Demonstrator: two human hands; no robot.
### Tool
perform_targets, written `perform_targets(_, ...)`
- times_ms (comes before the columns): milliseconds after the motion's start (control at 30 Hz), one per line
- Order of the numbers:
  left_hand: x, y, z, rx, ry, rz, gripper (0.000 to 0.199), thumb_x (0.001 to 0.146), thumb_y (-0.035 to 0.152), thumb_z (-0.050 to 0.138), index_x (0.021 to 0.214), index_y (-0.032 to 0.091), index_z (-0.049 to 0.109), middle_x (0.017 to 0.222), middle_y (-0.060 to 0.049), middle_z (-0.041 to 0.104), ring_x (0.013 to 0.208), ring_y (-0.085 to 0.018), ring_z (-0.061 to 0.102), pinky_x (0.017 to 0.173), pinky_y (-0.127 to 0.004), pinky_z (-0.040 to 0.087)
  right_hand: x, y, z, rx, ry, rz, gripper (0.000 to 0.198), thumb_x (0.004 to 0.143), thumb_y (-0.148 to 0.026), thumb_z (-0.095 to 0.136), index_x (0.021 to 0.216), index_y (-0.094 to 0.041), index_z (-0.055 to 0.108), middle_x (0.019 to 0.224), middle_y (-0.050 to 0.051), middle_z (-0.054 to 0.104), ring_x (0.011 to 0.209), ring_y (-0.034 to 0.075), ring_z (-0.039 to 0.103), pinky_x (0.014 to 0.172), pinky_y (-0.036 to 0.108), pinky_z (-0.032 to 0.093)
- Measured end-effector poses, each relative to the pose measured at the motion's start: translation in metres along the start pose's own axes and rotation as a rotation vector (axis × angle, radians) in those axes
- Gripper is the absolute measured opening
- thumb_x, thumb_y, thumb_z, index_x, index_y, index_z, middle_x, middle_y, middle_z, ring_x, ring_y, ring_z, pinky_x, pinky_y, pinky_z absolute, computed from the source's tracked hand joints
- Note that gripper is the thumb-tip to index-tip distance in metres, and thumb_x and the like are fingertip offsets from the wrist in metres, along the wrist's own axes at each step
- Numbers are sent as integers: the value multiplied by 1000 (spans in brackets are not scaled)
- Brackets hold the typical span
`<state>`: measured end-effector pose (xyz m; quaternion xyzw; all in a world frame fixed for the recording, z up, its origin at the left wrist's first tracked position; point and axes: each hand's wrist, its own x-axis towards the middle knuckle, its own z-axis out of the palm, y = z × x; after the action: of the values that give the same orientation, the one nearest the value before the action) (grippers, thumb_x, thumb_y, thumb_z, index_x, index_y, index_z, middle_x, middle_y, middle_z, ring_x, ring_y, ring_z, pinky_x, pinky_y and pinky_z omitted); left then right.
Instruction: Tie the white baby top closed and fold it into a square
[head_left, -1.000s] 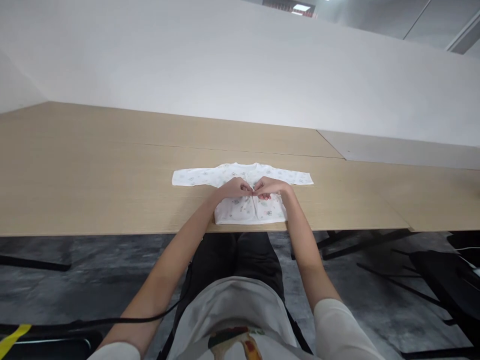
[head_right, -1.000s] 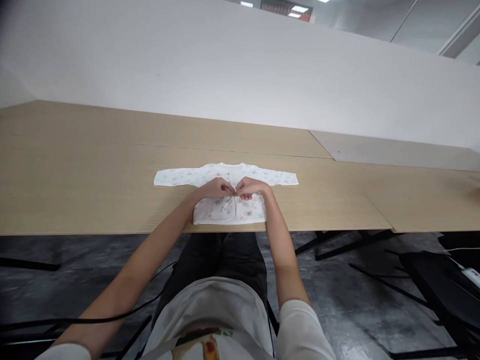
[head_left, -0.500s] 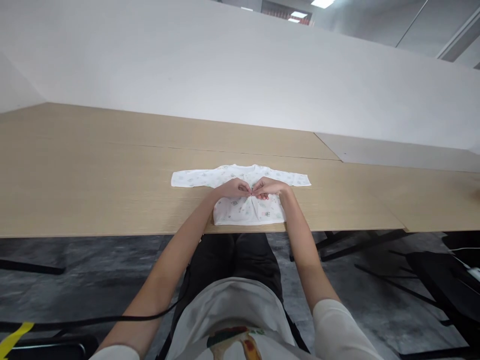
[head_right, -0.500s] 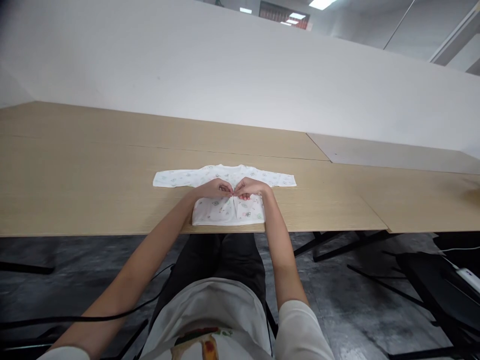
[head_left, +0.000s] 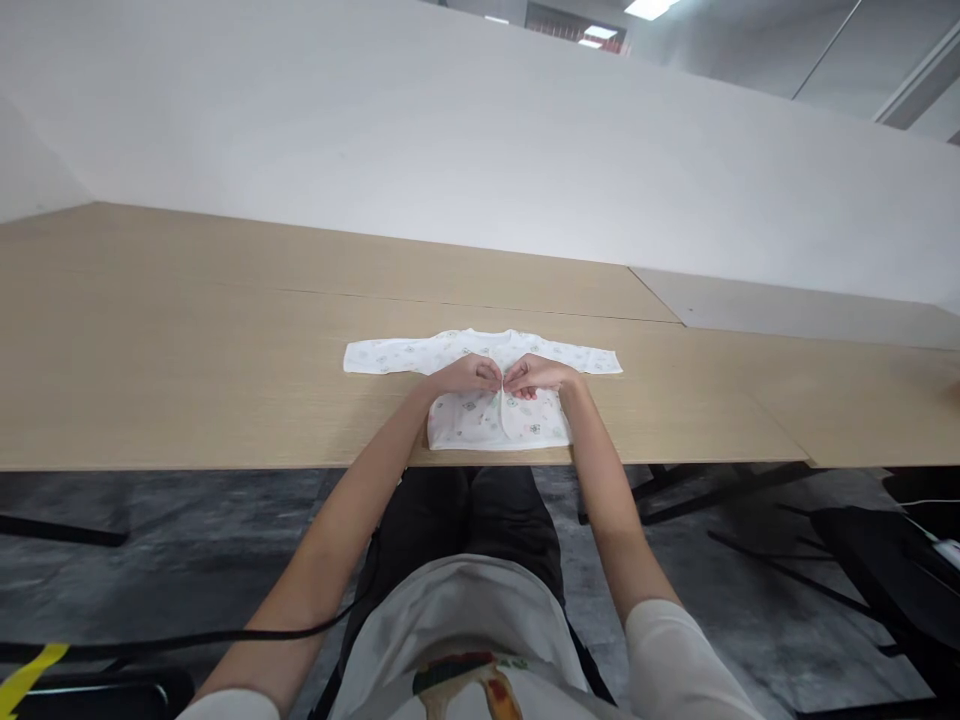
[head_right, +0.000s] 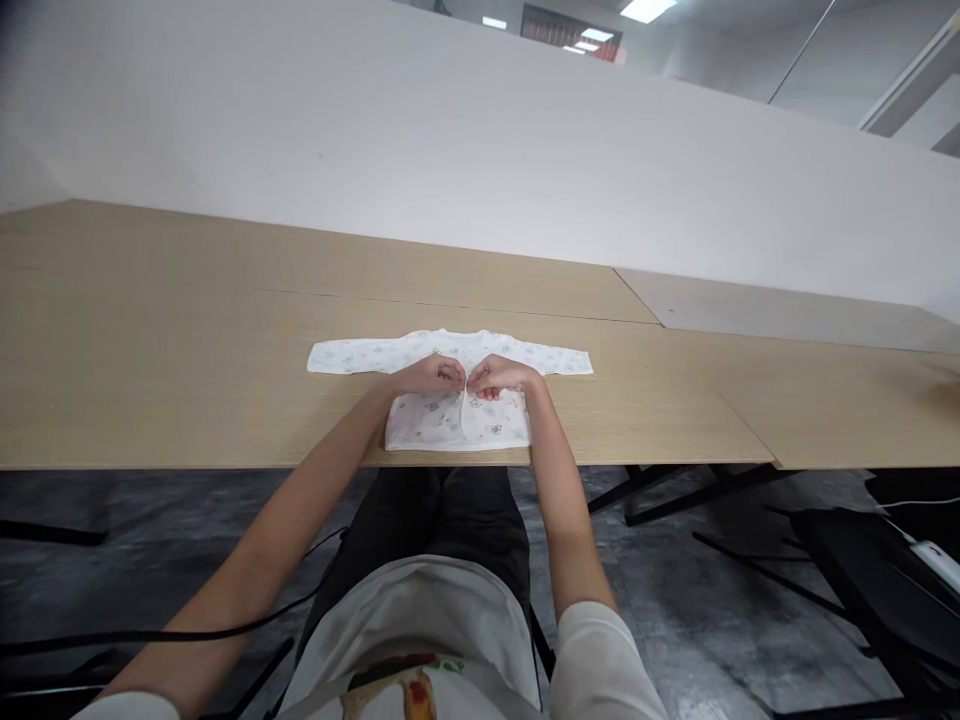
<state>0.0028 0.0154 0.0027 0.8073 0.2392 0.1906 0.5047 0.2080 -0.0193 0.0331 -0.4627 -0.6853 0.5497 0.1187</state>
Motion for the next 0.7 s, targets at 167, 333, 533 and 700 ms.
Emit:
perform_targets(167,0,-1,0,9,51,-50,31,67,33,70,90,16,60,78,-4,67,68,-17,63,60,-25,47,6,3,3,-50,17,8,15,68,-26,68,71,-11,67,52,-1,56,46,7,47,43,18,37)
perform_targets(333,-2,0,0,58,64,-79,34,68,35,69,93,16,57,78,-4,66,70,-18,63,59,-25,45,4,-3,7,-85,6,-14,19,69,-30,69,67,-11,64,48,-3,51,43,6,43,41,18,32)
perform_targets(533,-1,-3,-1,42,10,-38,32,68,35,69,92,17,56,77,-3,66,69,-17,61,59,-25,45,2,-3,4,-88,-30,-38,19,71,-27,65,62,-12,60,47,-3,49,42,6,40,41,20,30)
perform_targets(700,-1,-7,-1,122,21,-63,32,66,33,69,92,17,58,76,-2,66,66,-16,61,58,-25,45,8,5,0,-94,-79,-14,20,72,-28,65,61,-12,59,45,-4,48,41,6,39,40,20,29)
